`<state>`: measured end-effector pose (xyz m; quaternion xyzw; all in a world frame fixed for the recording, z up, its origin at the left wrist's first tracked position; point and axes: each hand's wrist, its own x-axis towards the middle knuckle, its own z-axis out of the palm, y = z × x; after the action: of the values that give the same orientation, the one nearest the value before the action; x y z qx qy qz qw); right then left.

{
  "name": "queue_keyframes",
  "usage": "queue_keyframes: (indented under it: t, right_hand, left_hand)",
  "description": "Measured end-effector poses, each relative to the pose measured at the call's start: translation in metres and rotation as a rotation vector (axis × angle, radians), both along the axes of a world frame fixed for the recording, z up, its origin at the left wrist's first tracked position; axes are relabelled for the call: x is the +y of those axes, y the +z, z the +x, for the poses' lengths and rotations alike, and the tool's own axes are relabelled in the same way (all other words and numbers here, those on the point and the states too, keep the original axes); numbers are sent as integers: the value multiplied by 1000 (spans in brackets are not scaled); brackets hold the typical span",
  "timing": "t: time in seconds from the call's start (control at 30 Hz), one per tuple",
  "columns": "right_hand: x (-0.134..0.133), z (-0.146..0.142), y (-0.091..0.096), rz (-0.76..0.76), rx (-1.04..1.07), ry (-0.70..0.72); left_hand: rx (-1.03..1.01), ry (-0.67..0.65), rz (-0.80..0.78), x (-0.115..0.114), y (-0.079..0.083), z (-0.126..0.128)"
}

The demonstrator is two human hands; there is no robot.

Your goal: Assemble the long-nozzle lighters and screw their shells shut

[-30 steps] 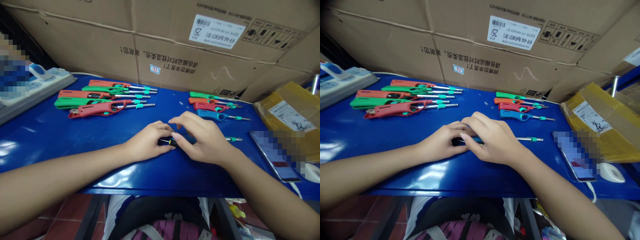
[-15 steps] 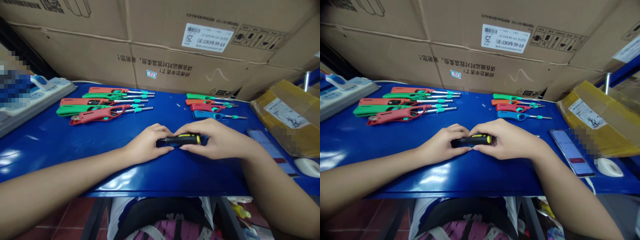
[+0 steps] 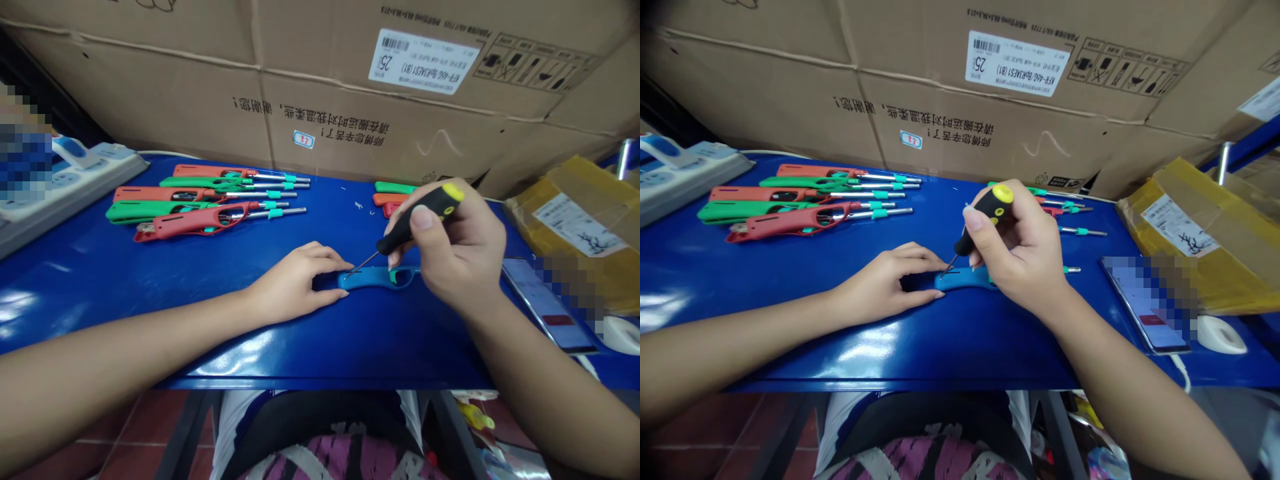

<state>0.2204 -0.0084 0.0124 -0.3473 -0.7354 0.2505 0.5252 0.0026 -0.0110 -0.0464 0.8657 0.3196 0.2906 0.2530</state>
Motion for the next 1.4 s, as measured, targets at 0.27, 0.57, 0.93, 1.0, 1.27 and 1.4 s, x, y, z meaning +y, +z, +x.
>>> queue_keyframes:
  t: [0.27, 0.57, 0.93, 1.0, 1.27, 1.4]
  right_hand:
    - [2, -1, -5, -21, -48, 13]
    - [1, -2, -8, 7, -86, 4]
    - [-8, -3, -1, 84, -278, 143]
    - [-6, -4, -1, 268, -300, 57]
    - [-1, -4, -8, 308, -355, -22]
    - [-1, -5, -5, 441, -358, -155]
  left_hand:
    - [2, 7, -1, 0, -1, 0]
    - [-8, -7, 11, 1, -2, 0]
    - [-8, 7, 4, 0, -3, 0]
    - [-4, 9, 23, 0, -4, 0]
    - [-6, 2, -7, 0, -2, -1]
    - [3, 2, 9, 0, -2, 0]
